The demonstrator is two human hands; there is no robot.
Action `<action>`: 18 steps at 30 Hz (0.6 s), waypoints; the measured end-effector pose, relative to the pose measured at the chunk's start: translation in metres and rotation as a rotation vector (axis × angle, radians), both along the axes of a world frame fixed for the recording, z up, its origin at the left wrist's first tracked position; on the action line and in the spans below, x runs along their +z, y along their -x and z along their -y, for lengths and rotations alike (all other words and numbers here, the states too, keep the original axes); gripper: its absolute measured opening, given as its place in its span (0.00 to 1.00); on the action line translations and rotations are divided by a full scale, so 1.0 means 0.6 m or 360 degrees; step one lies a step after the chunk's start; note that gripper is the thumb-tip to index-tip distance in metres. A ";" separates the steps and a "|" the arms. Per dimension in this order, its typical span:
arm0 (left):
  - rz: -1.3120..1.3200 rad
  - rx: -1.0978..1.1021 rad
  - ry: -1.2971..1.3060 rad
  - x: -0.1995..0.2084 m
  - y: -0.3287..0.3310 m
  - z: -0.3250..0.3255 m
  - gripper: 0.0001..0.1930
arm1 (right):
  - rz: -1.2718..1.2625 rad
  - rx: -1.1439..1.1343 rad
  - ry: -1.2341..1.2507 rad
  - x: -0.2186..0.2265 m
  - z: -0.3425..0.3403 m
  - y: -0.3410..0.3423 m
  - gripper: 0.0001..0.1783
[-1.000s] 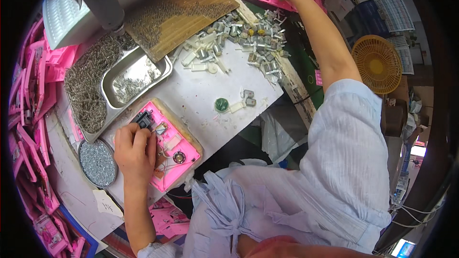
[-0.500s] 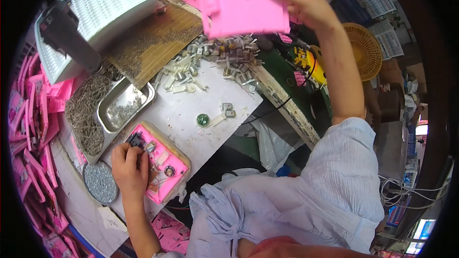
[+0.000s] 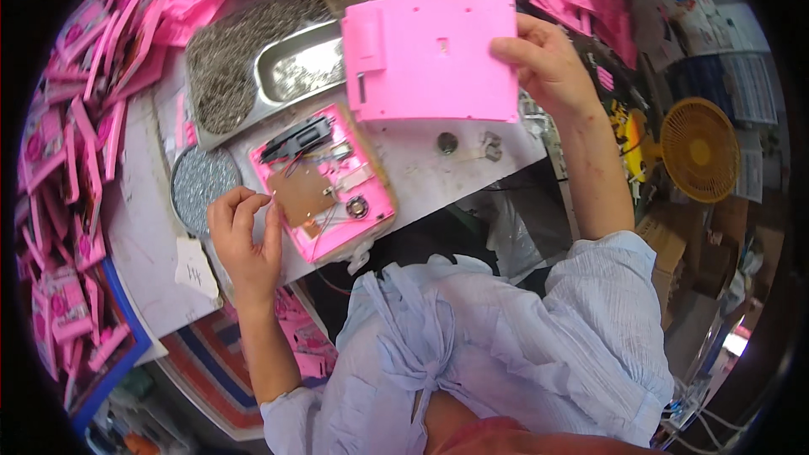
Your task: Assembling electronic components and soldering wires inside a pink plastic toy housing at a factory workbench.
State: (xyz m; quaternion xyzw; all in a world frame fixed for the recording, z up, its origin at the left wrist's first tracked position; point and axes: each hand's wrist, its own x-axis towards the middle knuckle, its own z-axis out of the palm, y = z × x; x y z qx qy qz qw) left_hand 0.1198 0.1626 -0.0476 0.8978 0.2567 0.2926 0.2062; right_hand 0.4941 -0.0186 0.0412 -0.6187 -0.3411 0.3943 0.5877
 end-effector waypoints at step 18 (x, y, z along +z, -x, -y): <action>-0.0113 -0.0372 -0.0338 -0.005 -0.092 0.017 0.14 | -0.0251 -0.0470 -0.0271 -0.084 0.125 -0.036 0.27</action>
